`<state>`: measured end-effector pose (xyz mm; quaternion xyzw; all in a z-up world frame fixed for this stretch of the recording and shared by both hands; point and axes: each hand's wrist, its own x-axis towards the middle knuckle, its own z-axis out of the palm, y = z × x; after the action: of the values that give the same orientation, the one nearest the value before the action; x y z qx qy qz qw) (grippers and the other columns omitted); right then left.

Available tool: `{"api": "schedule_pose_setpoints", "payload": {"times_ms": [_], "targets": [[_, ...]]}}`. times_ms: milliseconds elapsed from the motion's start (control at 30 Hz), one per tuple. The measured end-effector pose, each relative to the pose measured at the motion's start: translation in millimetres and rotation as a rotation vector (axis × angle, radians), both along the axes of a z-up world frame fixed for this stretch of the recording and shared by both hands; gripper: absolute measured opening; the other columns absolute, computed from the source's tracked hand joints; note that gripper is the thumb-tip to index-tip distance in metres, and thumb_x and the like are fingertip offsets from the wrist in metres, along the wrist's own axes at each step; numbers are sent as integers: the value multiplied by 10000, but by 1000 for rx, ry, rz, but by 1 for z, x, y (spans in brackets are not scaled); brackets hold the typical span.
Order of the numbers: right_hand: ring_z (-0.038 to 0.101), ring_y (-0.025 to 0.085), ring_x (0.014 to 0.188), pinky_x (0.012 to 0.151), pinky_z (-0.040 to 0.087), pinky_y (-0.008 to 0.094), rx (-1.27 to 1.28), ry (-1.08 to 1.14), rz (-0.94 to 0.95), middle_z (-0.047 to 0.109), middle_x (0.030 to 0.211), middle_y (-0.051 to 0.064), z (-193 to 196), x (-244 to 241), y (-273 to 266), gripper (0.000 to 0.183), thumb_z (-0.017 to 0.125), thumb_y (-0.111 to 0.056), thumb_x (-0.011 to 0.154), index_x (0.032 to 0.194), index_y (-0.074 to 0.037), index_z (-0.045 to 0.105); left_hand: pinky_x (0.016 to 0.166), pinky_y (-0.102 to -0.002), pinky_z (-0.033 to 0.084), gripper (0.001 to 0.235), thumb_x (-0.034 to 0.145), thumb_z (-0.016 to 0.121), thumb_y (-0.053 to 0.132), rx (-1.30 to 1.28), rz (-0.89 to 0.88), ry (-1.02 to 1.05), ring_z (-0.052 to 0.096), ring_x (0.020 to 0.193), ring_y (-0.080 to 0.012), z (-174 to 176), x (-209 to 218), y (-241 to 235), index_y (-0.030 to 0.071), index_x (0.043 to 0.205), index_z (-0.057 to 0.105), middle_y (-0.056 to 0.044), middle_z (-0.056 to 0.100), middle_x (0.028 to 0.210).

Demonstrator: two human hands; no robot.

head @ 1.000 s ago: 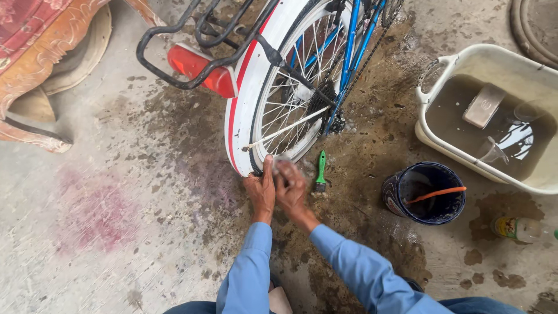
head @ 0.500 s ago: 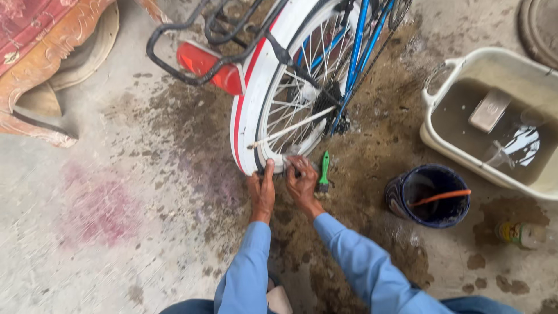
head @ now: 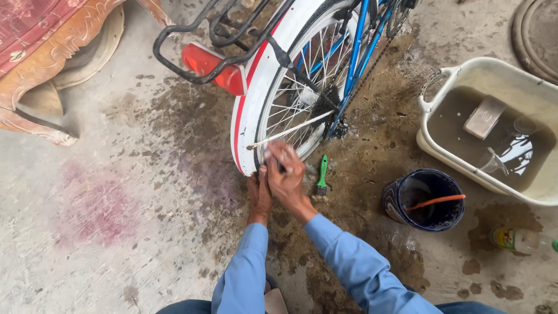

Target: The person scrubs the rear wheel, spokes, and rim of a bicycle using a brush and a cloth. They rotate the wheel to access different sections and continue scrubbing the tire and rim.

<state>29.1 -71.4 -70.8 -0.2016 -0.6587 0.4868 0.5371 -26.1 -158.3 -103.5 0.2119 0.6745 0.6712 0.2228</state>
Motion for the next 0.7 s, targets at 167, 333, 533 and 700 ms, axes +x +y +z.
{"api": "schedule_pose_setpoints", "payload": {"times_ms": [167,333,533,700], "targets": [[720,297,1055,861,616,391,172,3,-16,724,1161,167,2,1,7,285,703,4,947,1225,-55,722,953,-405,473,600,1048,487,454,-36,6,78,626,1099,-263,-8,-7,1,-64,1334,588,-172,680,1252],[705,350,1051,889,591,428,279,-97,-5,719,1116,176,3,21,10,318,720,38,885,1185,-67,720,951,-438,454,679,1079,457,540,-111,24,101,578,1073,-341,-11,-7,0,-83,1302,606,-227,656,1204],[686,346,1045,911,575,450,349,49,17,693,1103,167,26,11,14,306,701,68,909,1192,-45,706,1013,-446,433,715,1002,492,567,-36,21,-34,582,1204,-302,0,-2,1,-18,1410,529,-177,619,1352],[683,353,1058,916,579,445,334,-27,84,696,1095,160,35,24,10,309,667,94,858,1138,-31,705,1075,-448,398,782,996,472,606,-27,30,-18,536,1299,-294,18,4,5,-10,1477,469,-181,546,1450]]}}
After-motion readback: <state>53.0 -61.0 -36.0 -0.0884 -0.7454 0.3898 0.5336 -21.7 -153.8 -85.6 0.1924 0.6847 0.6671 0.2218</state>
